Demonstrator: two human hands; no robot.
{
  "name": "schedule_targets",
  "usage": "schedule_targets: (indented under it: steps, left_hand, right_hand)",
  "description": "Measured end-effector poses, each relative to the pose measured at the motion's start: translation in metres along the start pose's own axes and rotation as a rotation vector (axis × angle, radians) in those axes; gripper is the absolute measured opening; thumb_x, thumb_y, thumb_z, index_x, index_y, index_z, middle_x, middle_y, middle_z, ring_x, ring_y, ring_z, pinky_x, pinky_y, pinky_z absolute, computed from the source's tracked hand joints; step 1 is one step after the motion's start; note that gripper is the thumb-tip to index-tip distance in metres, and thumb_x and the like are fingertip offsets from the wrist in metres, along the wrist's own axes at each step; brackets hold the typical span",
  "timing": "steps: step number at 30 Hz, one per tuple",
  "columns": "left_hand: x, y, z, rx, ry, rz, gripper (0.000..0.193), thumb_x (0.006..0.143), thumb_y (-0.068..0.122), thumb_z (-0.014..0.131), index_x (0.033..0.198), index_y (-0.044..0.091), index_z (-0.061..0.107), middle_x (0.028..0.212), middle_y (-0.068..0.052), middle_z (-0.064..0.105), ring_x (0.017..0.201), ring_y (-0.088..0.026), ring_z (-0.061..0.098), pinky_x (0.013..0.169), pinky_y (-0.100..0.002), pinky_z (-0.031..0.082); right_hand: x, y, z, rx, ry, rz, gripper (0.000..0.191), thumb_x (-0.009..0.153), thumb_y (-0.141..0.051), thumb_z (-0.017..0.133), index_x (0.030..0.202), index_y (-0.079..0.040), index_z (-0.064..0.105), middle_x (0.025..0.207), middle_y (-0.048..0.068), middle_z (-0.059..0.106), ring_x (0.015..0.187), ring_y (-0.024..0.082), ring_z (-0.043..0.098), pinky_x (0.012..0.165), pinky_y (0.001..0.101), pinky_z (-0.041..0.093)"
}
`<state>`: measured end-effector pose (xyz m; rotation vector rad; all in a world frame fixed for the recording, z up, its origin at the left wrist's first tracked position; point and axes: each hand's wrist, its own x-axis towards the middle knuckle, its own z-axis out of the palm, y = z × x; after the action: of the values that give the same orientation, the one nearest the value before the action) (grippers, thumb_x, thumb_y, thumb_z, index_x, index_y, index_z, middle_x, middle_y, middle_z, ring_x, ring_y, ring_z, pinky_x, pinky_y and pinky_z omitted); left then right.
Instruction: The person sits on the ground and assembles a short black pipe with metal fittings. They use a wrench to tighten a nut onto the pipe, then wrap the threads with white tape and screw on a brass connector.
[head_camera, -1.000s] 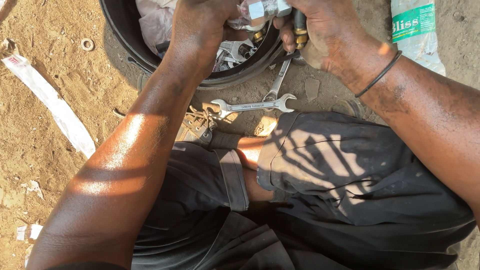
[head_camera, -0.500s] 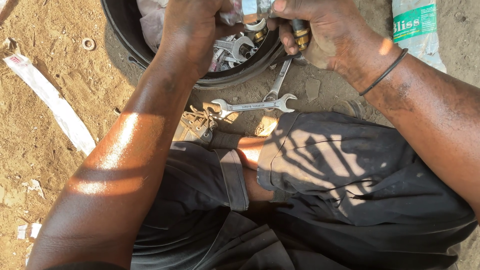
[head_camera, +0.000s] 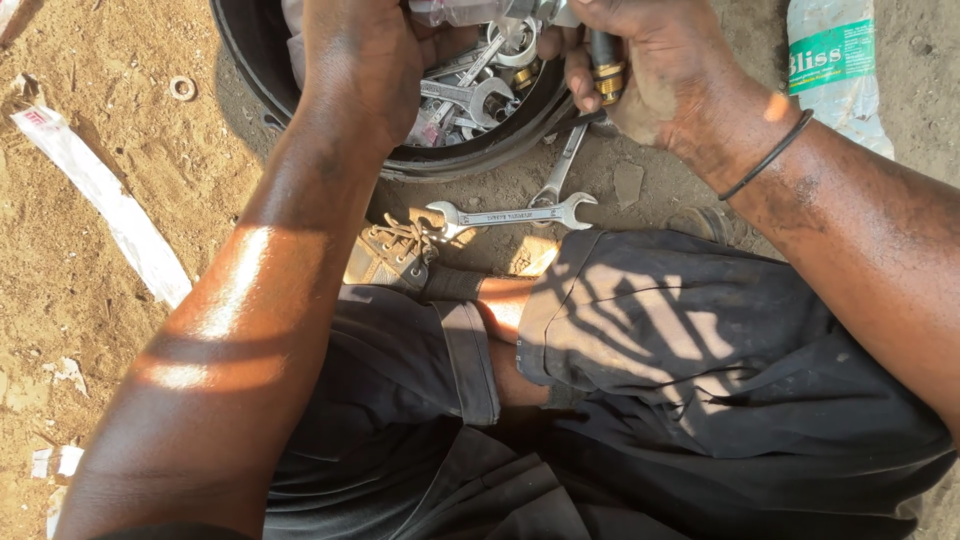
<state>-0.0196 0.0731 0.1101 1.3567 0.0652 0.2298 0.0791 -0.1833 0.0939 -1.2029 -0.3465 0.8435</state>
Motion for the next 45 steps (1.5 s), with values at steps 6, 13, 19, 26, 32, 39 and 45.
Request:
schedule_targets:
  steps: [6,13,19,26,32,39,45]
  left_hand:
    - [0.019,-0.022,-0.026,-0.157,0.156,-0.222,0.042,0.102,0.039,0.055,0.111,-0.001,0.065,0.097,-0.015,0.073,0.089,-0.024,0.077,0.09,-0.049,0.067]
    - [0.031,-0.046,-0.058,0.277,0.209,-0.443,0.027,0.095,0.03,0.057,0.106,0.007,0.066,0.094,-0.007,0.077,0.076,-0.017,0.08,0.067,-0.036,0.067]
    - [0.018,-0.036,-0.022,1.04,0.018,-0.165,0.023,0.094,0.03,0.068,0.099,0.008,0.074,0.09,-0.01,0.075,0.073,-0.021,0.072,0.061,-0.036,0.055]
    - [-0.002,-0.012,0.033,0.221,-0.195,-0.33,0.032,0.1,0.03,0.061,0.118,0.005,0.066,0.095,-0.005,0.071,0.08,-0.012,0.076,0.066,-0.029,0.066]
    - [-0.005,-0.004,0.033,0.006,-0.216,-0.38,0.031,0.104,0.019,0.06,0.126,-0.003,0.059,0.097,-0.008,0.066,0.082,-0.013,0.07,0.07,-0.029,0.062]
    - [-0.003,-0.013,0.026,-0.272,-0.198,-0.453,0.02,0.101,0.013,0.053,0.115,-0.001,0.056,0.095,-0.01,0.065,0.079,-0.019,0.067,0.069,-0.037,0.057]
    - [-0.007,-0.012,0.038,-0.166,-0.116,-0.481,0.027,0.106,0.025,0.053,0.115,0.002,0.062,0.088,-0.004,0.062,0.072,-0.013,0.06,0.064,-0.031,0.053]
  right_hand:
    - [-0.002,0.003,-0.01,-0.041,0.027,-0.042,0.023,0.115,-0.028,0.065,0.111,-0.005,0.062,0.107,0.017,0.071,0.073,0.014,0.066,0.061,0.0292,0.054]
    - [-0.003,-0.004,-0.006,-0.016,0.034,-0.036,0.02,0.112,-0.025,0.068,0.111,-0.005,0.063,0.1,0.015,0.069,0.072,0.016,0.067,0.059,0.0306,0.054]
    - [-0.006,-0.009,0.009,-0.118,0.144,0.066,0.02,0.11,-0.025,0.068,0.109,-0.006,0.064,0.091,0.011,0.069,0.065,0.013,0.065,0.053,0.0266,0.051]
    - [-0.006,-0.01,0.026,-0.143,0.09,0.017,0.013,0.108,-0.018,0.064,0.114,-0.006,0.065,0.106,0.005,0.072,0.086,0.01,0.072,0.052,0.0245,0.053]
    - [-0.005,-0.01,0.029,-0.085,0.137,0.11,0.026,0.109,-0.033,0.059,0.106,-0.009,0.068,0.08,0.006,0.069,0.062,0.014,0.065,0.048,0.0262,0.052]
    - [-0.007,-0.013,0.029,-0.153,0.194,0.136,0.037,0.111,-0.041,0.061,0.091,-0.009,0.061,0.075,0.004,0.065,0.063,0.011,0.067,0.056,0.029,0.06]
    - [-0.004,-0.019,0.04,-0.269,0.192,0.2,0.034,0.106,-0.042,0.062,0.099,-0.009,0.065,0.073,0.004,0.064,0.057,0.01,0.063,0.046,0.0266,0.051]
